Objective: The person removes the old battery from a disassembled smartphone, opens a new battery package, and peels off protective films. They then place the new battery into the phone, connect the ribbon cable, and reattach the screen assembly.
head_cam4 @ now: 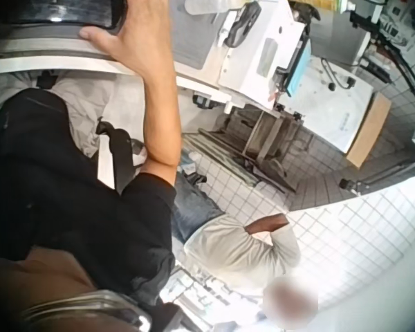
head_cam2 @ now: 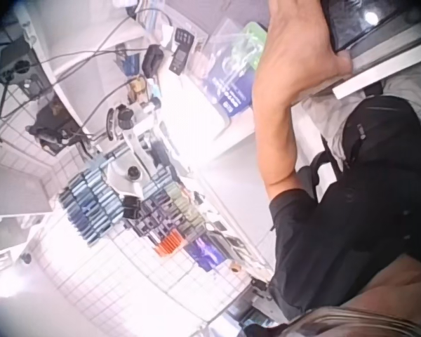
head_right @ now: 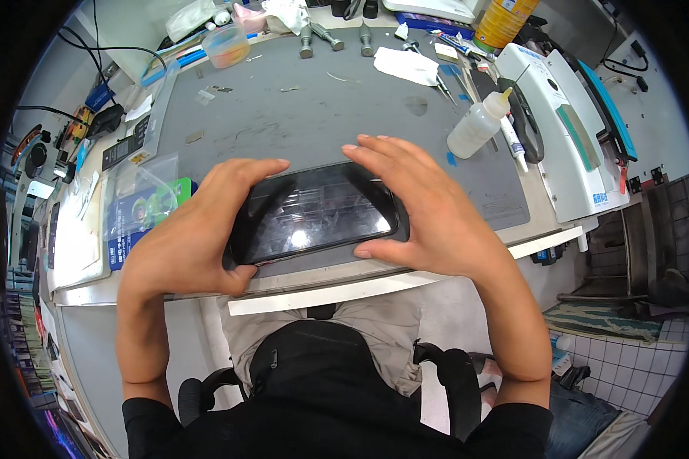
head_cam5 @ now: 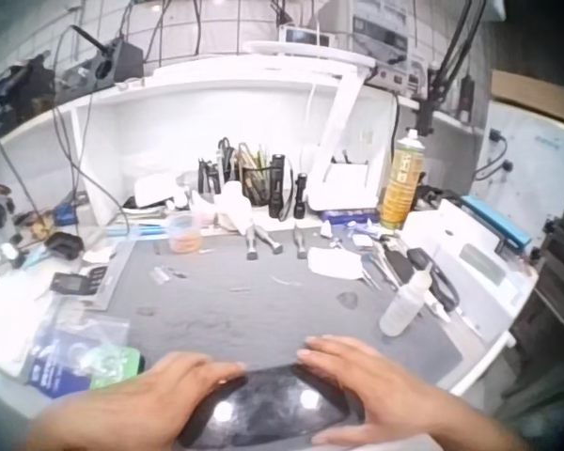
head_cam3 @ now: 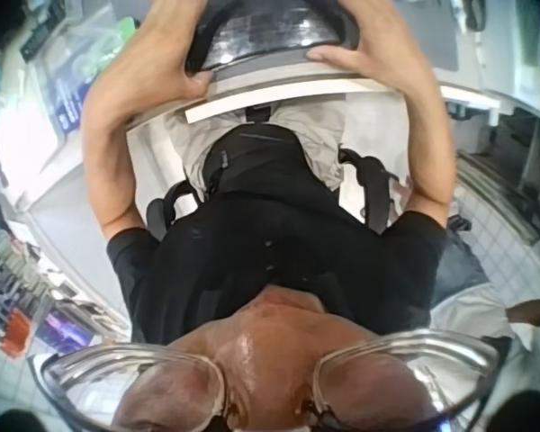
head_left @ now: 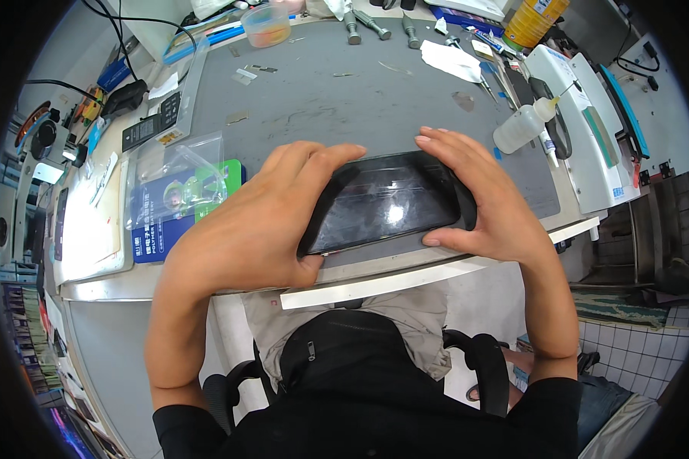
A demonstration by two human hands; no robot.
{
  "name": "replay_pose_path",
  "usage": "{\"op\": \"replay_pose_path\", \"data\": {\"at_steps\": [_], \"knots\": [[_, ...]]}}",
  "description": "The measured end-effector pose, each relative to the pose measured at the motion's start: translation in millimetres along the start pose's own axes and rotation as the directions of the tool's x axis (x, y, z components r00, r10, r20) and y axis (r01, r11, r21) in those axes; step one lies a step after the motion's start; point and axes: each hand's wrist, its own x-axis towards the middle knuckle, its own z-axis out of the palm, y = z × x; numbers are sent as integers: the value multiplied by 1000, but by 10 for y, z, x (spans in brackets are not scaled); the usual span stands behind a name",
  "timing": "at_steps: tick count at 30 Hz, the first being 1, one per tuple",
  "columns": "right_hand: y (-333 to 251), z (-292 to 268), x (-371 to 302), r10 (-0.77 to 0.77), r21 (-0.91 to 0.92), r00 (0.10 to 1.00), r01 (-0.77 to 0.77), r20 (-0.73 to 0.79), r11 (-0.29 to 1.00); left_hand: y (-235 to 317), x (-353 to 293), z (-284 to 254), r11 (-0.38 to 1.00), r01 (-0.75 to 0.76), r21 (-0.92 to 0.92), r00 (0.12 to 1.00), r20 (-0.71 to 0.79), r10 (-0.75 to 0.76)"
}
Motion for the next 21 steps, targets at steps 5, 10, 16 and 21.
{"op": "replay_pose_path", "data": {"at_steps": [5,10,16,21], "knots": [[3,-8,5,-29,-4,1000,29,-2,1000,-13,20,-7,999,-37,4,999,5,37],[7,-16,6,-27,8,1000,27,-5,1000,-30,24,-5,999,-25,-35,999,26,26],[2,-14,13,-44,14,999,44,-22,999,-8,28,-22,997,-66,-35,998,6,66],[1,-12,14,-50,8,998,51,-25,999,-35,33,-12,997,-77,-16,997,3,77]]}}
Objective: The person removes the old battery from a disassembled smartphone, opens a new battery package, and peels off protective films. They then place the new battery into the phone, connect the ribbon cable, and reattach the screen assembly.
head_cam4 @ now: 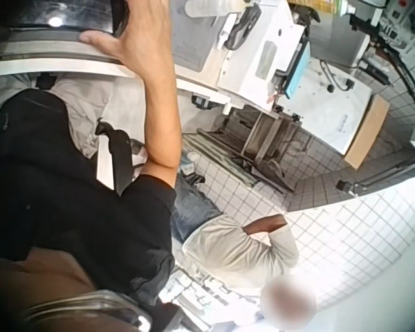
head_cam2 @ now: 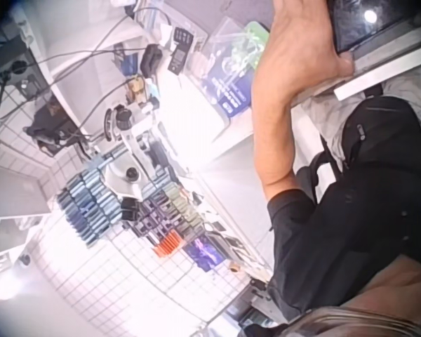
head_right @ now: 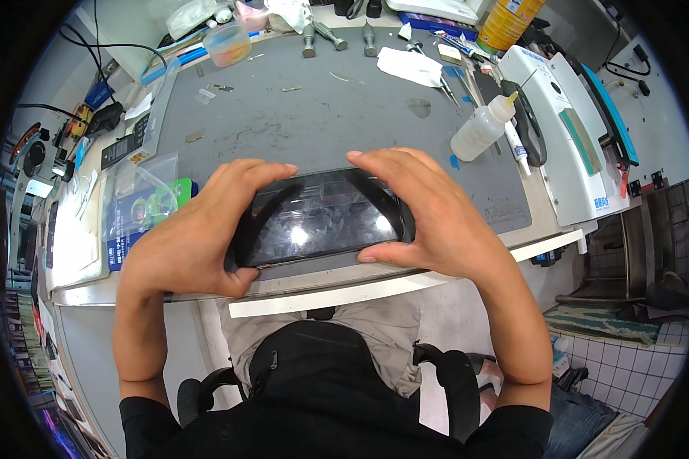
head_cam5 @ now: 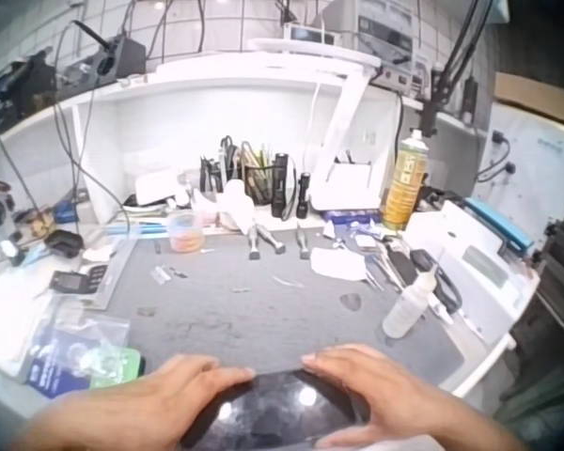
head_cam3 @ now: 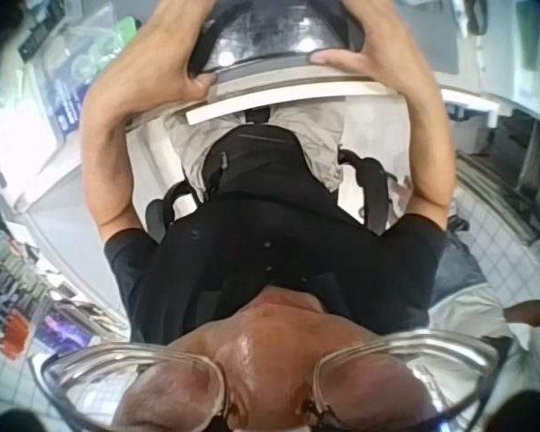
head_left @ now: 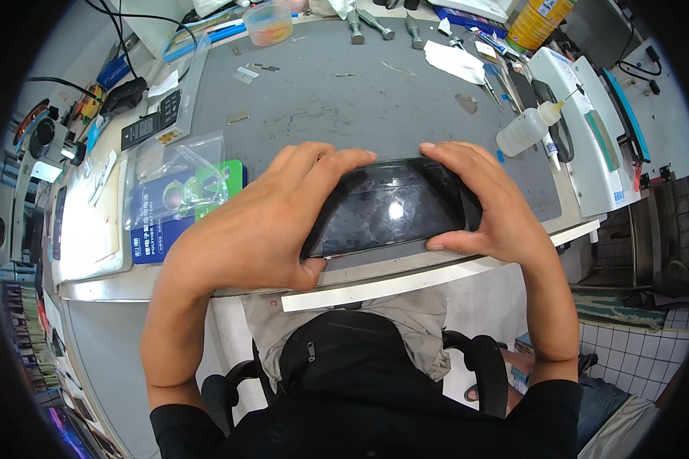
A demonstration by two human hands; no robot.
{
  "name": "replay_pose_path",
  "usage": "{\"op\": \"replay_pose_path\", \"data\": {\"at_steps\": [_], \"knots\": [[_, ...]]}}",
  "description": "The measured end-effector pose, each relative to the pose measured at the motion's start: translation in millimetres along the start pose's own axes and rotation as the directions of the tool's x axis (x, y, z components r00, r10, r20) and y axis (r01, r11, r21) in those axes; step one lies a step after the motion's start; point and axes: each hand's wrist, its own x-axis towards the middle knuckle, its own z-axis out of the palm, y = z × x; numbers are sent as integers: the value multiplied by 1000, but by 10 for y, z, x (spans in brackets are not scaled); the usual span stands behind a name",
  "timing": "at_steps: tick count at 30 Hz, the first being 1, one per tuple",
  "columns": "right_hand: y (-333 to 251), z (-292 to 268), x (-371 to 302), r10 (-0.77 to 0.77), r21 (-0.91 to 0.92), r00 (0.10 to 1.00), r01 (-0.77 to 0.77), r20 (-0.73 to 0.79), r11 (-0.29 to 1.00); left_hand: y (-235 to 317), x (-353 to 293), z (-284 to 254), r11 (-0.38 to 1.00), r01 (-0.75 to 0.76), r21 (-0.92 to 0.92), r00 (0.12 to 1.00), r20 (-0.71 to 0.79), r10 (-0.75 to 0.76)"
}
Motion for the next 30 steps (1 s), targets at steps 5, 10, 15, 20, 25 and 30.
{"op": "replay_pose_path", "data": {"at_steps": [5,10,15,20,25,30], "knots": [[-13,-3,-9,3,6,1000,-3,-9,1000,-11,21,7,999,46,-23,998,38,-45],[21,7,-14,30,25,999,-30,15,999,48,9,-27,992,112,-54,993,56,-109],[33,22,-33,34,31,999,-35,6,999,36,11,-19,996,87,-19,995,51,-86],[19,25,-30,-4,23,999,5,-32,1000,60,16,-28,996,85,-7,995,52,-84],[42,37,-45,-24,11,999,25,-44,1000,60,30,-28,997,74,-10,996,51,-73],[41,35,-41,-35,28,998,37,-45,999,49,21,-16,999,41,29,999,32,-42]]}}
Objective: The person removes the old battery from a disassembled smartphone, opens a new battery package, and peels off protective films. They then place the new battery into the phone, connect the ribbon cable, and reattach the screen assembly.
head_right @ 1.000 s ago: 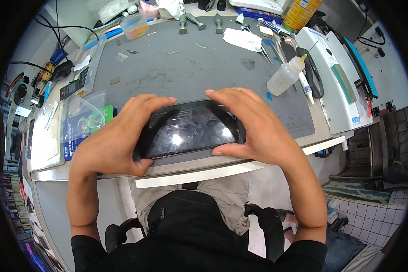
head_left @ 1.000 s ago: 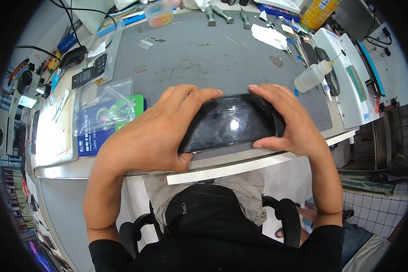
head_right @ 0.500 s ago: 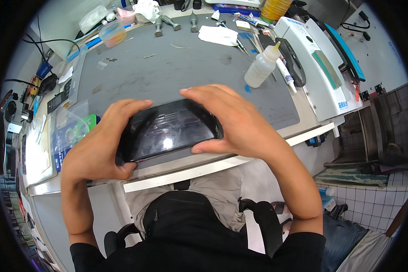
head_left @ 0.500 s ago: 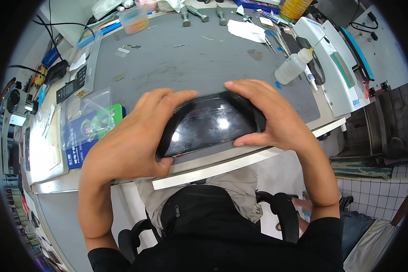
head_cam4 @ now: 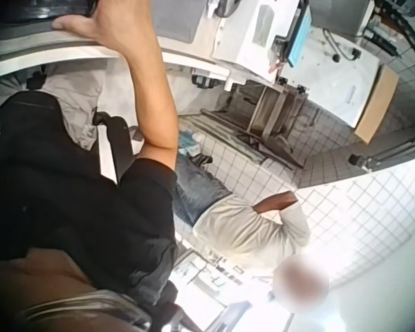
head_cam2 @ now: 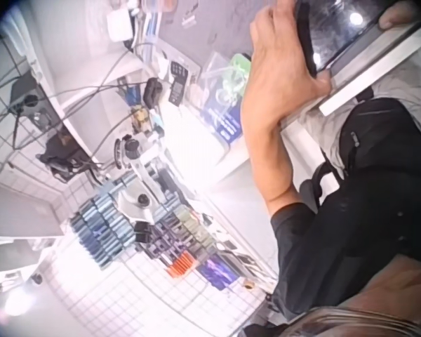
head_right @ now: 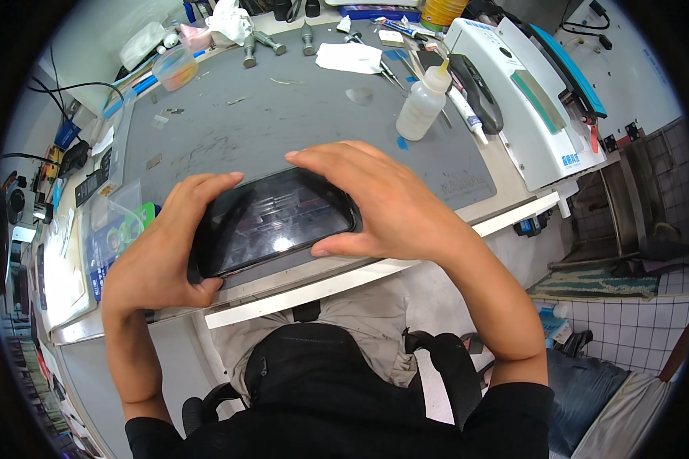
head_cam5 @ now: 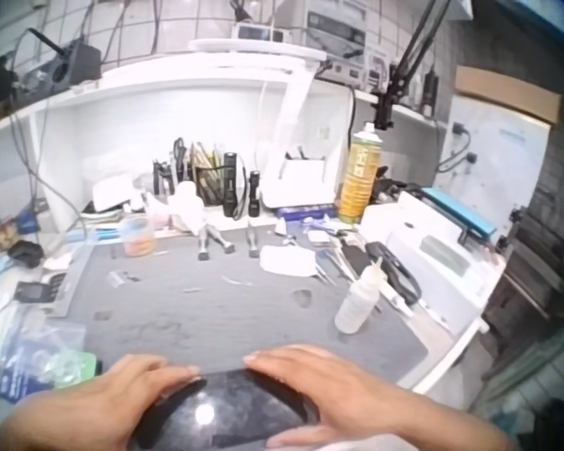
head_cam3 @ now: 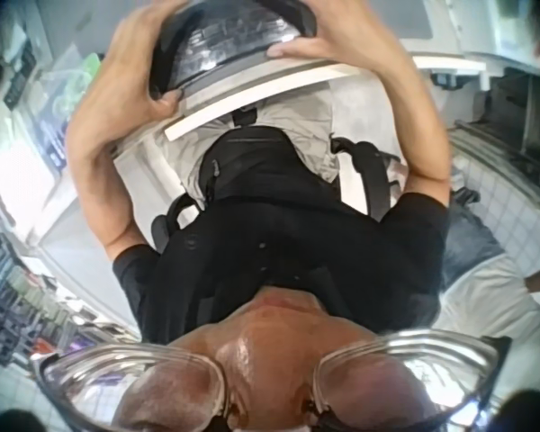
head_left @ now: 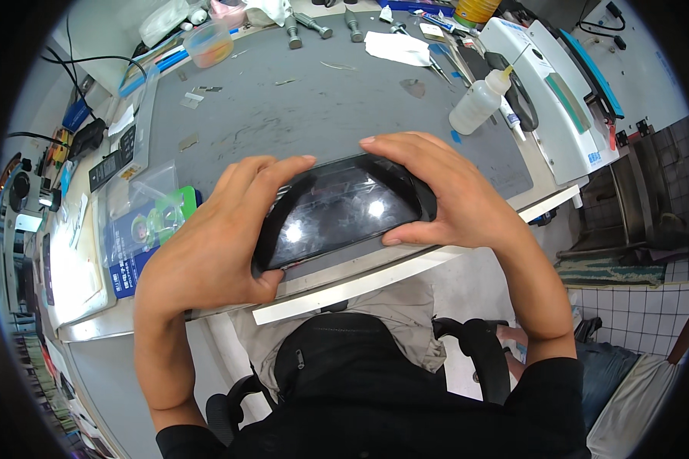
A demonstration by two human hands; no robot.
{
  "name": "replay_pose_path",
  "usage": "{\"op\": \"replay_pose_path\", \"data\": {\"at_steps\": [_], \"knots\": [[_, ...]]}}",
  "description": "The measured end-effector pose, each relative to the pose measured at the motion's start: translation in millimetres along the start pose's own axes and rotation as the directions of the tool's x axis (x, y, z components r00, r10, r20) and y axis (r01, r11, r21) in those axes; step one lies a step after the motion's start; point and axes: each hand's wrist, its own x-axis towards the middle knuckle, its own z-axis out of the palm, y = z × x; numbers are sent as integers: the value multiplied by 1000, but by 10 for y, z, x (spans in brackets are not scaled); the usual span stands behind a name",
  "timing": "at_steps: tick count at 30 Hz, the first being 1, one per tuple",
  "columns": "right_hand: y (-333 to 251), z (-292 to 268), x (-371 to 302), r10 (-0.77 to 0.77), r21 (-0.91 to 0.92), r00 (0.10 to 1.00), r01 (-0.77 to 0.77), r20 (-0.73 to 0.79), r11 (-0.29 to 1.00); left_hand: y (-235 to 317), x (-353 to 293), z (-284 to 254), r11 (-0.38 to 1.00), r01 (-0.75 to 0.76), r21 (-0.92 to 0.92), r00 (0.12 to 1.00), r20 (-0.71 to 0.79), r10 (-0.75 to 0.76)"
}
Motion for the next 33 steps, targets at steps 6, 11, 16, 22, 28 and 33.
{"op": "replay_pose_path", "data": {"at_steps": [6,11,16,22,28,33], "knots": [[-1,-13,1,15,12,1000,-15,23,1000,3,-3,-2,999,26,-29,1000,10,-26],[-20,-17,4,10,12,1000,-10,24,1000,-10,-1,-8,999,31,-38,999,19,-30],[-39,-15,16,34,13,999,-35,31,999,-32,-9,7,1000,12,-29,1000,4,-11],[-44,-28,3,106,58,993,-110,57,992,-24,8,-8,1000,-13,-24,1000,-6,13],[-31,-33,28,88,43,993,-91,77,995,-52,-11,4,999,12,-33,1000,16,-11],[-49,-41,21,78,6,995,-79,60,997,-45,2,1,998,39,-46,999,39,-37]]}}
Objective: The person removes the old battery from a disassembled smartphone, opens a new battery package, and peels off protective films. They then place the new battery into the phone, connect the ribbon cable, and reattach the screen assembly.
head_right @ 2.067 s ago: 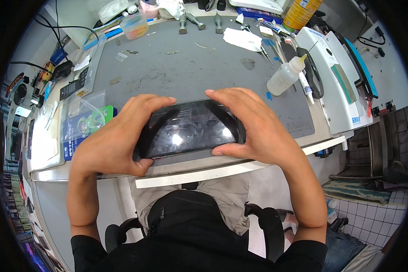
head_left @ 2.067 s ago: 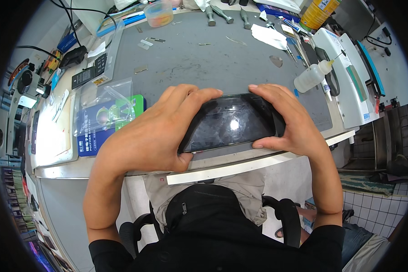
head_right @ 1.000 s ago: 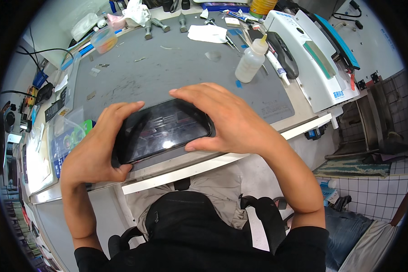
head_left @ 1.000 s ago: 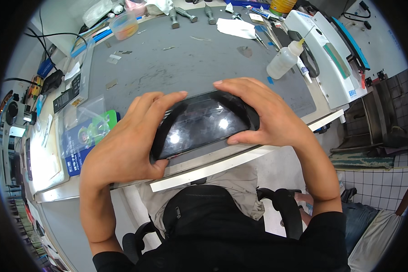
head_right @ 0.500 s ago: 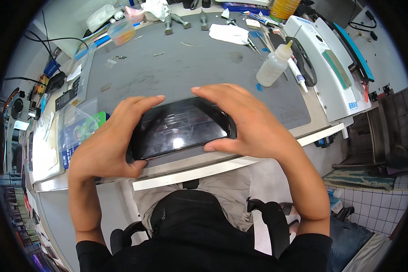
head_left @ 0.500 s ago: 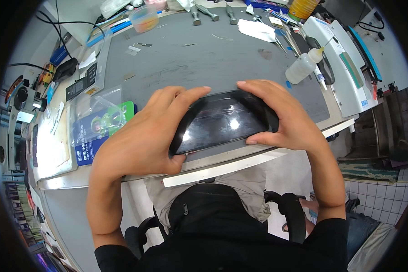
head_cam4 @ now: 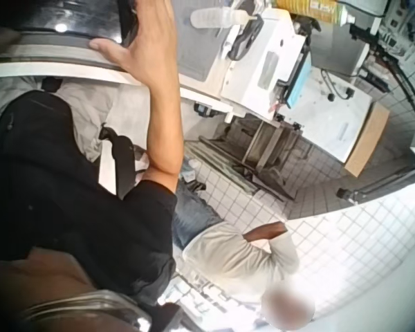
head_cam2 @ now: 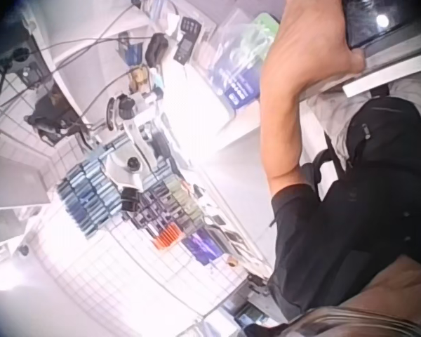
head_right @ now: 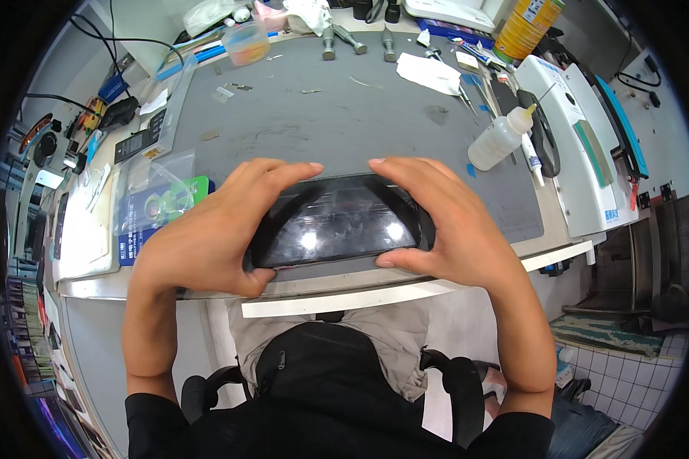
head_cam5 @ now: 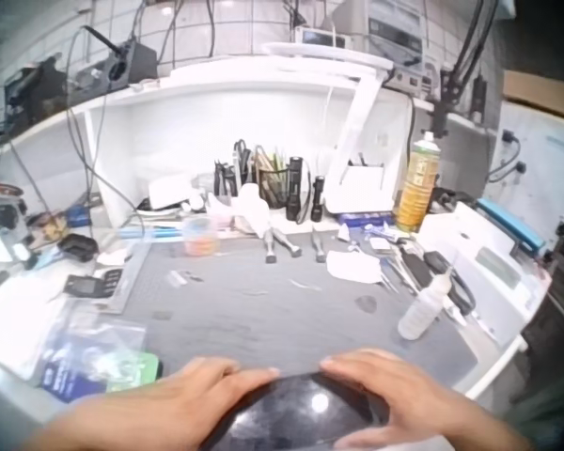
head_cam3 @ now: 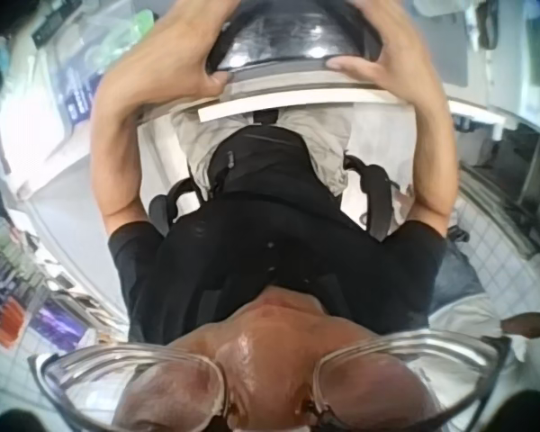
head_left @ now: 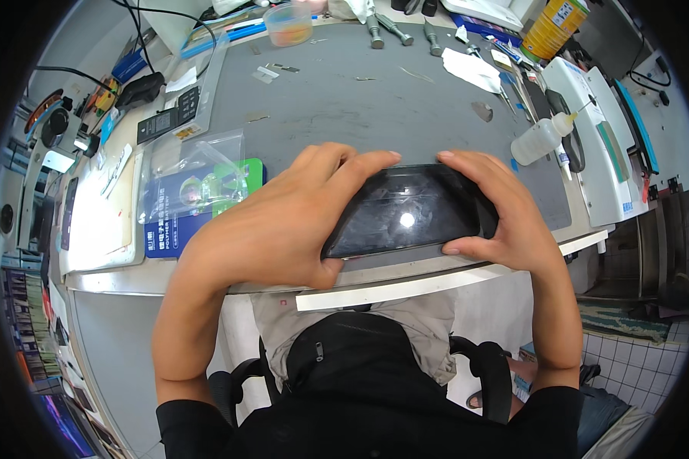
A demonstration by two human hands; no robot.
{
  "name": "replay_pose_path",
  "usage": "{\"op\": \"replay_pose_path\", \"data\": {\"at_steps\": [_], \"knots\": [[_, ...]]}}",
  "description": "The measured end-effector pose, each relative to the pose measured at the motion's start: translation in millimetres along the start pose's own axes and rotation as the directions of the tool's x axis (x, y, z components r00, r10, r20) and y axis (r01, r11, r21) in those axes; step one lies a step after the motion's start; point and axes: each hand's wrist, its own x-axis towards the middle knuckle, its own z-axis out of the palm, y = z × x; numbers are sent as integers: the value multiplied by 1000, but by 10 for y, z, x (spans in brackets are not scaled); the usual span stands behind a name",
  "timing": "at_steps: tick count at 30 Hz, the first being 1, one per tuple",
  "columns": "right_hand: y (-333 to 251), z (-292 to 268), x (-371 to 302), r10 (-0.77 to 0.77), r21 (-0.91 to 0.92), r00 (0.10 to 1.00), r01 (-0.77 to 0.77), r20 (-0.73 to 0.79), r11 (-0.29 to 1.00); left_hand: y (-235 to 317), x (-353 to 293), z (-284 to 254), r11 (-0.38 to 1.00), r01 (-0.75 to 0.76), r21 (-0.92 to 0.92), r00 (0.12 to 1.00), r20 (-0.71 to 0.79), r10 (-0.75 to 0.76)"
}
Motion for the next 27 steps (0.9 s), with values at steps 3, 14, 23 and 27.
{"op": "replay_pose_path", "data": {"at_steps": [3,14,23,27], "knots": [[-36,-8,18,-6,2,1000,6,-8,1000,-13,-11,5,1000,-6,13,1000,-6,6],[29,16,8,2,-12,1000,-2,5,1000,-21,-7,5,999,-18,26,1000,-10,19],[-30,-9,13,32,4,999,-32,22,999,-55,-38,42,997,-72,2,996,-50,72],[-9,-4,2,53,12,998,-54,31,998,-52,-50,28,997,-71,1,997,-43,71]]}}
